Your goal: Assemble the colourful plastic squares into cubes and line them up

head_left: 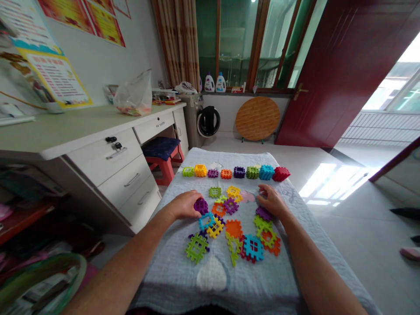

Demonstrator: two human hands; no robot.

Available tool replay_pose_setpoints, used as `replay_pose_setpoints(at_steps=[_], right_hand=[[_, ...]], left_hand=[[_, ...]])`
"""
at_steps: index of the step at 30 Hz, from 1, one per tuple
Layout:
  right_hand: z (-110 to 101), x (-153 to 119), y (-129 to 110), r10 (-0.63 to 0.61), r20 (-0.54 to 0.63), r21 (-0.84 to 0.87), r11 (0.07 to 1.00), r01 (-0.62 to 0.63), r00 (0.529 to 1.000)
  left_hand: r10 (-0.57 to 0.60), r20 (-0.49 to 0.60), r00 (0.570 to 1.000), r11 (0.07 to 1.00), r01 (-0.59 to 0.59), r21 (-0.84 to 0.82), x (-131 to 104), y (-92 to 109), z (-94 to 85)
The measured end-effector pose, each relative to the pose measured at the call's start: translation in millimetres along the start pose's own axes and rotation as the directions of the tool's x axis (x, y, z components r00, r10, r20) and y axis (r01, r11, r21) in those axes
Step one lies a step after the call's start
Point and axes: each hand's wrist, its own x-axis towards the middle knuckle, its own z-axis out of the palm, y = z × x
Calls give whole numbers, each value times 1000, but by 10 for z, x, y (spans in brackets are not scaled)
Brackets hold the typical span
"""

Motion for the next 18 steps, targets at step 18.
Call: replay_pose_setpoints(at_steps=[18], right_hand=[[13,2,-11,15,3,-2,1000,-15,1000]], left_hand=[[-63,-30,998,984,67,163,111,135,107]])
